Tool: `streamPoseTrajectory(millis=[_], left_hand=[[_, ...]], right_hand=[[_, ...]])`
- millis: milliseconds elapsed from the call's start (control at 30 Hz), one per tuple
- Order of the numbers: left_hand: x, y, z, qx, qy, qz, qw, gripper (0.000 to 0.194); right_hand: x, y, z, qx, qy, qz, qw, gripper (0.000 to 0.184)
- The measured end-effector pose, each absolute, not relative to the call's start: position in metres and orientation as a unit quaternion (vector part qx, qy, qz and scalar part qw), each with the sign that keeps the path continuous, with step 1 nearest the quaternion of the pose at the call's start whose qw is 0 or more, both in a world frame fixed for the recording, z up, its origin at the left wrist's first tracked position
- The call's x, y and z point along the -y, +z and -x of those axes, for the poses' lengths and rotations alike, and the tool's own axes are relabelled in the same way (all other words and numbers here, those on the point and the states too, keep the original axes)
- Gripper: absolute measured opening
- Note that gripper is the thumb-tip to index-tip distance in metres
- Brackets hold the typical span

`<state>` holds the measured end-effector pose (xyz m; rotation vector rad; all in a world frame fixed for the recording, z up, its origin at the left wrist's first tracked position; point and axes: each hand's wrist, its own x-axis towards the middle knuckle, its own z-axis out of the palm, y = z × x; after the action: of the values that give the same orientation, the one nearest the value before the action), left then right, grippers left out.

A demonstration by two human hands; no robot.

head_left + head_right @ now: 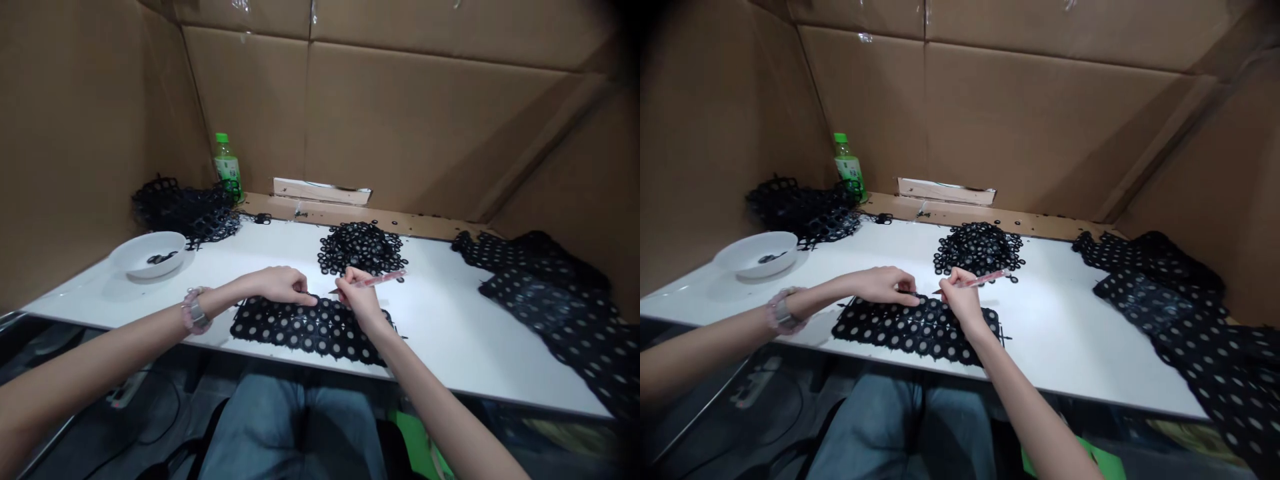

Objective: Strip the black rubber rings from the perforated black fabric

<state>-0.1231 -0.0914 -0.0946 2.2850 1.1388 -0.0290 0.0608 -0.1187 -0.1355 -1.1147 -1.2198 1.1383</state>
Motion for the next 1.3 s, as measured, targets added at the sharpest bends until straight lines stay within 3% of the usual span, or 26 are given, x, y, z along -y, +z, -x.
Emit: streamPoseTrajectory(millis=[233, 667, 900, 1167, 1300], left_hand=[[0.073, -0.124, 0.114, -0.337, 0.042, -0.854, 0.393, 0.030], [0.079, -0.135, 0.121, -0.340, 0.113, -0.842, 0.403, 0.025], [0.080, -0.137, 0.119, -0.301, 0.143, -0.806, 0.489, 0.022], [0.084, -0.133, 0.117, -0.306, 0.133, -0.805, 0.491, 0.022], [0.085, -0.134, 0.116, -0.294, 0.136, -0.789, 0.522, 0.019]], right_hand=[[0.109, -0.158, -0.052, 0.596, 0.394, 0.495, 0.495, 0.023], [0.112, -0.154, -0.052, 0.633, 0.332, 0.533, 0.453, 0.024], [0.115, -0.155, -0.048, 0.702, 0.277, 0.510, 0.412, 0.026], [0.112, -0.151, -0.055, 0.583, 0.406, 0.515, 0.480, 0.025], [0.119, -0.148, -0.056, 0.582, 0.408, 0.500, 0.494, 0.026]])
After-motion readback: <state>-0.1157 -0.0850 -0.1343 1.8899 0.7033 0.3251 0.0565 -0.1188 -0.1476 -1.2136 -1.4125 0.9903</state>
